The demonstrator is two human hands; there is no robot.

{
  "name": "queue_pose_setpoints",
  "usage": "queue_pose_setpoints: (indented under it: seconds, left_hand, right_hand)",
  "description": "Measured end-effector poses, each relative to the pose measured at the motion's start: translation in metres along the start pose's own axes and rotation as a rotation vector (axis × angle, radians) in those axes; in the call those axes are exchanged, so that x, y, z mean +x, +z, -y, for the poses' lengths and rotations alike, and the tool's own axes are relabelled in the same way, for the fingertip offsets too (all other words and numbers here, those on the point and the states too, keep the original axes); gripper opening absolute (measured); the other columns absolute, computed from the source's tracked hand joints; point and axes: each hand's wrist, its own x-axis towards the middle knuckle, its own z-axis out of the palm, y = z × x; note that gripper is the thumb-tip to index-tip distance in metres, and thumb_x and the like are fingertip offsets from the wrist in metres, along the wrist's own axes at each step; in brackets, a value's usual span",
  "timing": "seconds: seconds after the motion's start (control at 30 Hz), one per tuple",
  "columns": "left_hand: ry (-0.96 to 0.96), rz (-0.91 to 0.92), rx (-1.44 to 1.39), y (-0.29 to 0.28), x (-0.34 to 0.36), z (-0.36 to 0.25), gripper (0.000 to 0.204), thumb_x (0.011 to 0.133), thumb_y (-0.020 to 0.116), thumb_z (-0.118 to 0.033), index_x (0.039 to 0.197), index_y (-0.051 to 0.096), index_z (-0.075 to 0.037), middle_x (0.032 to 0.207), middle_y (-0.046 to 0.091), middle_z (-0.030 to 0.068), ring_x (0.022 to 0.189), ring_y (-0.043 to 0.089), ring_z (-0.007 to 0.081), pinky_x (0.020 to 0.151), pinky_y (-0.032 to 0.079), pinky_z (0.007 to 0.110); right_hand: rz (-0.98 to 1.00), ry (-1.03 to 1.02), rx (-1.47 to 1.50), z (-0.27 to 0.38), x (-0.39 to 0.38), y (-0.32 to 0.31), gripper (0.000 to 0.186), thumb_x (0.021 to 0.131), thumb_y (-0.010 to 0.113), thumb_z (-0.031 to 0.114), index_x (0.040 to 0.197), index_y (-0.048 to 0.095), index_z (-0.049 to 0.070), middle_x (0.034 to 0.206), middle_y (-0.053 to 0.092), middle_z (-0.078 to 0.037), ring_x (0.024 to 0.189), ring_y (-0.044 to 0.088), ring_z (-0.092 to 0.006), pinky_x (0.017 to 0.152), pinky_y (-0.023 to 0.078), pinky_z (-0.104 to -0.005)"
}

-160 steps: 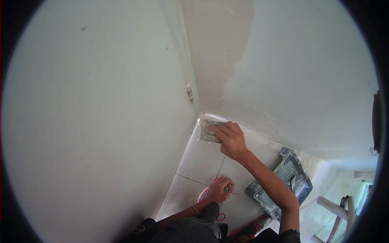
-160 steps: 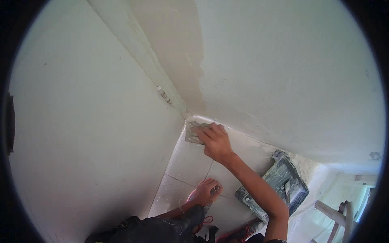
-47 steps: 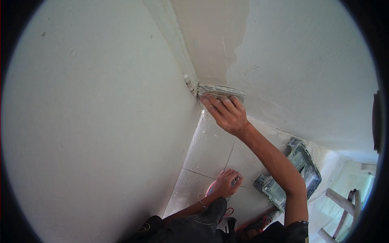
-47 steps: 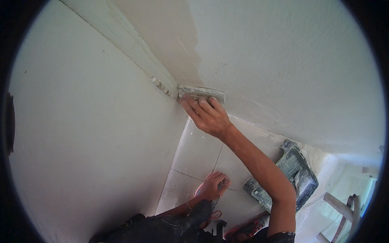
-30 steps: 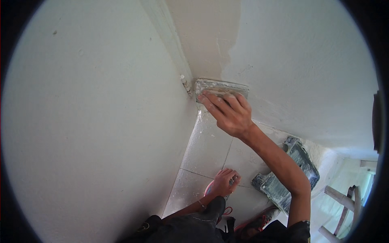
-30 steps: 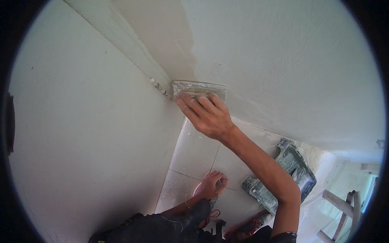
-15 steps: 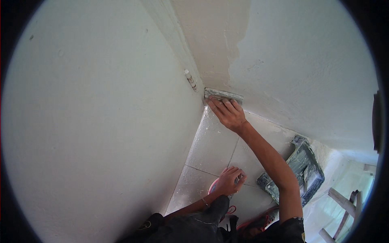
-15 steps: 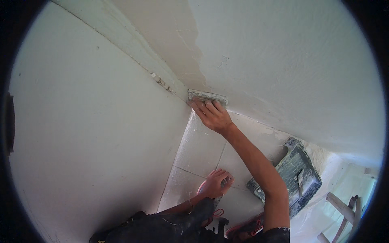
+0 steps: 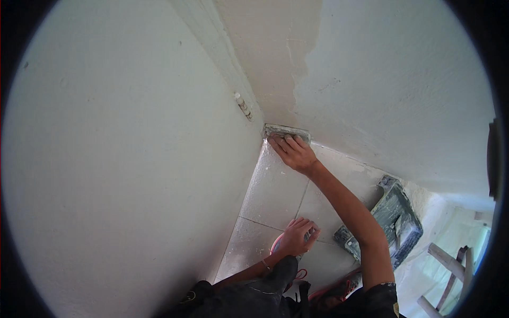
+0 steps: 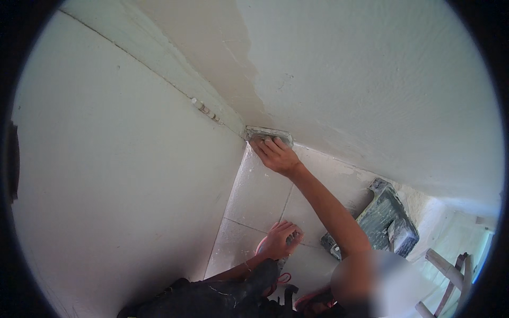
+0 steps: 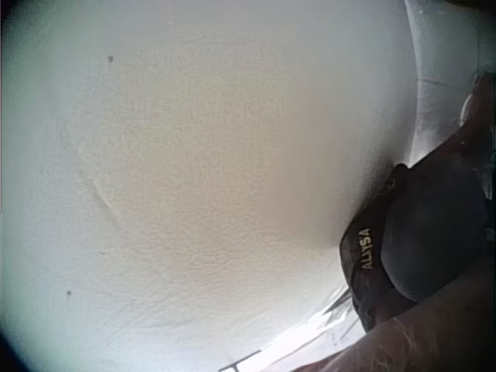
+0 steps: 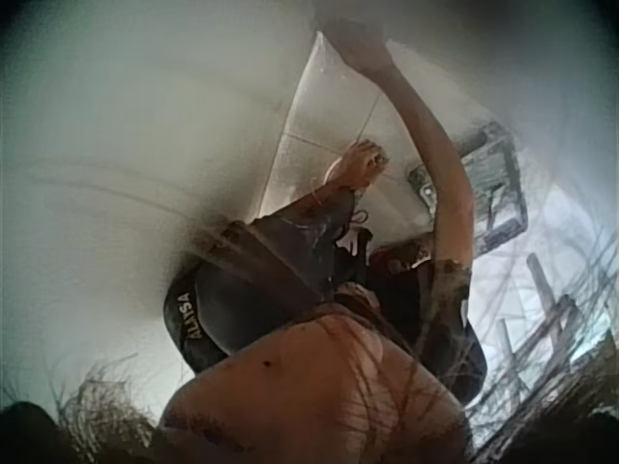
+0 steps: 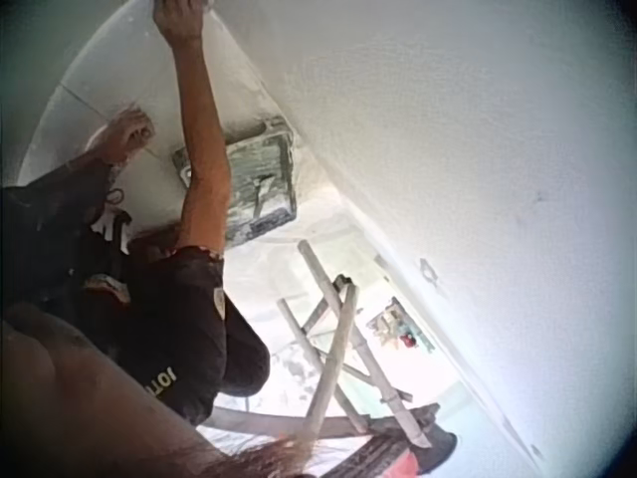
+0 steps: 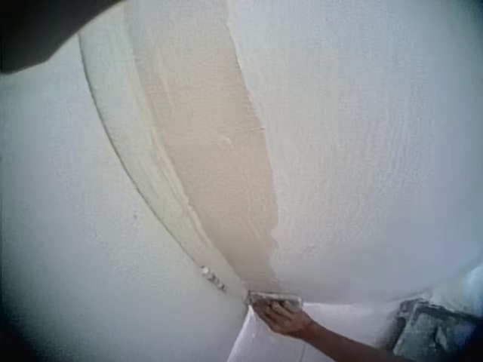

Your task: Apply wall putty or plaster to a corner and a hole in the wall using a putty knife and a hawk.

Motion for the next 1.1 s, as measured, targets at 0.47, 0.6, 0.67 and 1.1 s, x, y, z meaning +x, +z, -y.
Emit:
queue_pose_setpoints:
  seconds: [0.47,0.6,0.67,1.1]
  left_hand:
    - [-0.017,-0.049,-0.039,0.000,-0.006,0.001,0.014,0.087,0.061,-0.021,0.088,0.062,-0.008,0.082,0.060,0.0051,0.084,0.057,0.0242,0.078,0.042,0.036]
    - [-0.314,-0.038,-0.496,0.008,0.002,0.015,0.023,0.088,0.059,-0.024,0.103,0.062,-0.007,0.093,0.063,0.0056,0.092,0.057,0.0227,0.085,0.041,0.036]
    - [-0.228,-0.154,-1.060,0.005,0.011,0.036,0.042,0.090,0.055,-0.029,0.125,0.054,-0.005,0.113,0.061,0.0064,0.108,0.055,0.0208,0.095,0.038,0.035]
    - [-0.513,0.310,-1.832,-0.003,0.037,-0.046,0.059,0.086,0.048,-0.039,0.134,0.044,-0.004,0.126,0.055,0.0119,0.117,0.055,0.0269,0.102,0.044,0.044]
  right_hand:
    - [0.167,0.561,0.709,0.002,0.017,-0.097,0.038,0.081,0.059,0.005,0.119,0.061,0.002,0.106,0.065,-0.010,0.087,0.061,-0.0222,0.081,0.048,-0.0345]
    - [-0.043,1.388,1.697,0.008,0.001,-0.154,0.038,0.084,0.053,0.001,0.122,0.057,0.000,0.107,0.066,-0.012,0.084,0.065,-0.0211,0.077,0.053,-0.0320]
    - [-0.123,1.551,2.184,0.018,-0.016,-0.172,0.042,0.084,0.047,-0.002,0.126,0.052,-0.002,0.108,0.066,-0.012,0.091,0.066,-0.0192,0.079,0.055,-0.0293]
    - [0.210,1.824,1.537,0.057,-0.141,-0.231,0.006,0.084,0.060,0.000,0.087,0.065,0.003,0.087,0.067,-0.006,0.074,0.063,-0.0140,0.068,0.050,-0.0266]
